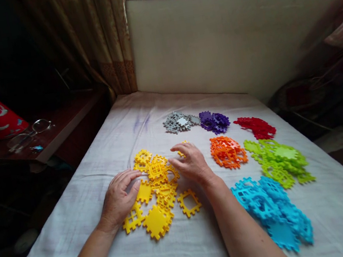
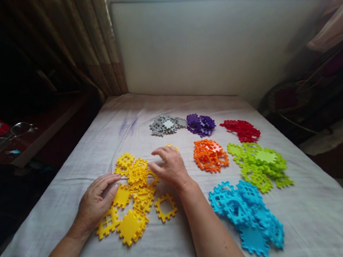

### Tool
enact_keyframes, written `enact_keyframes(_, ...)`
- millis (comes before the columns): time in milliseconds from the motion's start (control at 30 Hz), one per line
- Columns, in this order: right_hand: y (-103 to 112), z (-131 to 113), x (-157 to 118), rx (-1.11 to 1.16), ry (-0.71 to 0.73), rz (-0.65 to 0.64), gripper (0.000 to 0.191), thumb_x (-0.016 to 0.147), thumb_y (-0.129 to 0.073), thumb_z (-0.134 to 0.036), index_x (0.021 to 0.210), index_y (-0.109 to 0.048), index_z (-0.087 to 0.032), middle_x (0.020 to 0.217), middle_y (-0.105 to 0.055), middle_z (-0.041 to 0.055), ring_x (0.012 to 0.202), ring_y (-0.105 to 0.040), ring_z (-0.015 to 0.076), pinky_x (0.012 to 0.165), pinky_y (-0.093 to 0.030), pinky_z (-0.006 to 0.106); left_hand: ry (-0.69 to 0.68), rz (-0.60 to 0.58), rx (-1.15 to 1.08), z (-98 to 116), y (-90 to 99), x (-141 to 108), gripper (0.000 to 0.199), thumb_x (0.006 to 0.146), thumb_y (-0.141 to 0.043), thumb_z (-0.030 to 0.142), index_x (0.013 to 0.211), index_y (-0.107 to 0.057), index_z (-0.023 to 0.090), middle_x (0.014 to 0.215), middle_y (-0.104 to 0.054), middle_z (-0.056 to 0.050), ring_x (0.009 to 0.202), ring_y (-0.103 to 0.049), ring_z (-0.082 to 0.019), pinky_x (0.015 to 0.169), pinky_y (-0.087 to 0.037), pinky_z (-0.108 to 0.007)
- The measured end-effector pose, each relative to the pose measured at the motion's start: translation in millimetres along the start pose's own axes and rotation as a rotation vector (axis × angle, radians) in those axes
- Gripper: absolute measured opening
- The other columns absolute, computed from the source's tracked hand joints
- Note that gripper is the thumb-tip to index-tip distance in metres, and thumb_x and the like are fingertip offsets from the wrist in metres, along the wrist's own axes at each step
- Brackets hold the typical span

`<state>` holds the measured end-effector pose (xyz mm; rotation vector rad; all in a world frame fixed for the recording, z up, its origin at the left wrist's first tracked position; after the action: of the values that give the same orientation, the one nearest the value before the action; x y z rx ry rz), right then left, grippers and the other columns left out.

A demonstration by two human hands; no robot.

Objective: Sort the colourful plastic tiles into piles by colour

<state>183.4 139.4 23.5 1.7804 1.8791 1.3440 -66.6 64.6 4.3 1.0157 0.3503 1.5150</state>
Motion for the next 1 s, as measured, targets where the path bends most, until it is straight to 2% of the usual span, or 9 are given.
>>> enact_keyframes(67, -7, -15, -2, 0.053, 0.144, -0.163, 0.034, 0.077, -0.074, -0.031, 0.11, -0.07, -0.024, 0.122, -0.069, 0.0073, 0.114, -0.059, 0.0233, 0.102, -0.043, 0.04, -0.002, 0.005, -0.004, 1, 0.4, 0, 0.026, 0.09, -0.052, 0.034, 0.105, -0.072, 0.026, 0.11, -0.075, -0.003, 0.111, -0.066, -0.022, 0.104, -0.05, -0.042)
enact_keyframes(133, -13, -27, -4, 0.065, 0.225, -0.256, 0.045, 0.074, -0.077, -0.032, 0.118, -0.067, -0.025, 0.129, -0.066, 0.0071, 0.12, -0.057, 0.024, 0.104, -0.042, 0.042, -0.005, 0.008, -0.006, 2, 0.8, 1, 0.026, 0.09, -0.052, 0.035, 0.105, -0.072, 0.026, 0.111, -0.075, -0.003, 0.111, -0.066, -0.022, 0.104, -0.05, -0.042)
enact_keyframes(267, -22, -37, -7, 0.066, 0.274, -0.289, 0.039, 0.078, -0.075, -0.027, 0.116, -0.068, -0.025, 0.122, -0.07, 0.0062, 0.114, -0.059, 0.0216, 0.101, -0.044, 0.04, -0.01, 0.009, -0.009, 3, 1.6, 1, 0.027, 0.091, -0.052, 0.035, 0.105, -0.072, 0.026, 0.11, -0.075, -0.003, 0.11, -0.066, -0.022, 0.104, -0.05, -0.042)
enact_keyframes(467, -15, -31, -3, 0.081, 0.24, -0.178, 0.033, 0.082, -0.071, -0.032, 0.113, -0.07, -0.023, 0.118, -0.072, 0.0065, 0.11, -0.061, 0.0216, 0.099, -0.044, 0.038, -0.017, 0.009, -0.014, 2, 0.7, 1, 0.026, 0.091, -0.053, 0.034, 0.105, -0.072, 0.025, 0.109, -0.075, -0.003, 0.109, -0.067, -0.021, 0.104, -0.05, -0.041)
enact_keyframes(600, 0, -9, 0, -0.062, 0.012, 0.056, 0.034, 0.083, -0.069, -0.032, 0.115, -0.069, -0.022, 0.121, -0.07, 0.0088, 0.114, -0.058, 0.0251, 0.102, -0.039, 0.042, -0.012, 0.011, -0.004, 2, 0.1, 1, 0.026, 0.091, -0.052, 0.034, 0.104, -0.072, 0.026, 0.11, -0.075, -0.003, 0.109, -0.067, -0.021, 0.103, -0.05, -0.041)
enact_keyframes(667, 3, 3, -1, -0.145, -0.115, 0.134, 0.034, 0.083, -0.067, -0.032, 0.116, -0.069, -0.022, 0.123, -0.068, 0.0102, 0.116, -0.055, 0.0274, 0.102, -0.038, 0.044, -0.007, 0.007, 0.0, 2, 0.1, 1, 0.026, 0.091, -0.052, 0.034, 0.103, -0.073, 0.026, 0.11, -0.075, -0.003, 0.109, -0.067, -0.021, 0.103, -0.05, -0.041)
enact_keyframes(733, 2, 12, -3, -0.191, -0.184, 0.154, 0.033, 0.084, -0.067, -0.033, 0.115, -0.069, -0.022, 0.123, -0.068, 0.0111, 0.117, -0.054, 0.0285, 0.101, -0.037, 0.046, -0.001, 0.005, -0.001, 1, 0.4, 1, 0.026, 0.091, -0.052, 0.035, 0.104, -0.072, 0.026, 0.11, -0.075, -0.003, 0.11, -0.067, -0.022, 0.104, -0.05, -0.041)
enact_keyframes(833, -2, 18, -5, -0.209, -0.214, 0.152, 0.032, 0.084, -0.067, -0.032, 0.114, -0.069, -0.022, 0.125, -0.066, 0.0117, 0.118, -0.053, 0.0292, 0.102, -0.036, 0.047, 0.006, 0.005, -0.013, 1, 0.7, 1, 0.027, 0.091, -0.052, 0.037, 0.104, -0.072, 0.026, 0.11, -0.075, -0.003, 0.11, -0.066, -0.022, 0.105, -0.049, -0.041)
enact_keyframes(1000, -1, 12, -4, -0.178, -0.203, 0.186, 0.032, 0.084, -0.066, -0.03, 0.114, -0.07, -0.022, 0.13, -0.063, 0.012, 0.122, -0.05, 0.0303, 0.103, -0.036, 0.048, 0.041, 0.002, -0.034, 1, 0.8, 2, 0.027, 0.09, -0.052, 0.04, 0.101, -0.072, 0.026, 0.108, -0.075, -0.004, 0.108, -0.067, -0.022, 0.104, -0.05, -0.041)
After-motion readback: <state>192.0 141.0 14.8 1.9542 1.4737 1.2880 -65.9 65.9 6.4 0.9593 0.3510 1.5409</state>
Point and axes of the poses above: each hand's wrist, its own x-axis towards the middle knuckle, its own y-axis out of the back of the hand, z = x × y, the point moved 3 cm from there along x, towards the middle knuckle
